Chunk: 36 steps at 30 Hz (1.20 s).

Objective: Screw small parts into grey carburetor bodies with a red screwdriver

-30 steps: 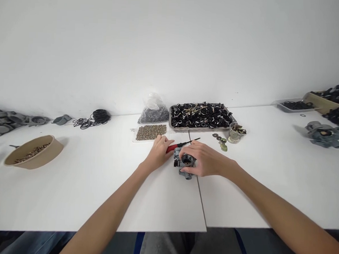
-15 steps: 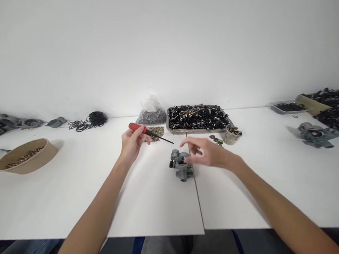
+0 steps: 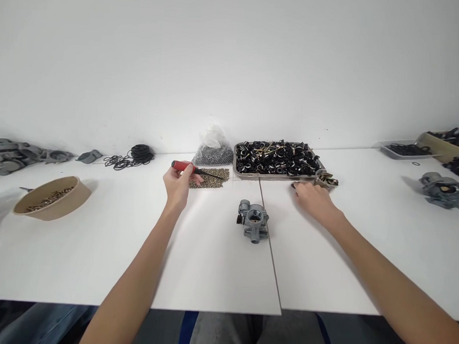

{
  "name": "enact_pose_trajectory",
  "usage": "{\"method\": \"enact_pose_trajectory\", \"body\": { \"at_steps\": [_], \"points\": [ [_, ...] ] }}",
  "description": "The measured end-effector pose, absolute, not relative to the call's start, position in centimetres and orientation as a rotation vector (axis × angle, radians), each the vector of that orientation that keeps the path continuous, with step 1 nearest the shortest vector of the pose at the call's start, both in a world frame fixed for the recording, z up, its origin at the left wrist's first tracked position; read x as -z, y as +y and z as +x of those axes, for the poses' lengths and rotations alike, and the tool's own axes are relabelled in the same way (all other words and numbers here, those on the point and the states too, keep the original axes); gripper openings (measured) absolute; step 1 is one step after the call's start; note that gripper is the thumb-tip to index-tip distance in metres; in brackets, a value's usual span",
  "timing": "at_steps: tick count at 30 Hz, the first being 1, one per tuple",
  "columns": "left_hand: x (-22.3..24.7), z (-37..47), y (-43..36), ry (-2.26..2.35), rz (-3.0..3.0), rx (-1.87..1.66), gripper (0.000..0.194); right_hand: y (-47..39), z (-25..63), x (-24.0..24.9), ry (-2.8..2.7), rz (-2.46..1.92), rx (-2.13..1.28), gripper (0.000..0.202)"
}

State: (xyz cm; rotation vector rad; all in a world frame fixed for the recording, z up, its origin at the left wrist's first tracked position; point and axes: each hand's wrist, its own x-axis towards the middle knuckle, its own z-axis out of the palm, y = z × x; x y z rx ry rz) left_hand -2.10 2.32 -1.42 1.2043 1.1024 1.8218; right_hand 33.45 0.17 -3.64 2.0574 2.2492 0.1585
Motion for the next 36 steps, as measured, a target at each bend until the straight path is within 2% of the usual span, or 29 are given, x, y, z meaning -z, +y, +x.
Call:
{"method": "enact_pose_trajectory", "body": {
  "at_steps": [13,36],
  "points": [
    [2.3,-1.8,2.6,1.101,1.218,-1.792,0.024,1.3,33.5,3.8,2.261,2.033,-0.218,0.031],
    [2.9,-1.6,2.7,1.094,1.275,-1.773,0.024,2.4,33.4,3.9,2.262,2.052,-0.223,0.035]
  ]
}}
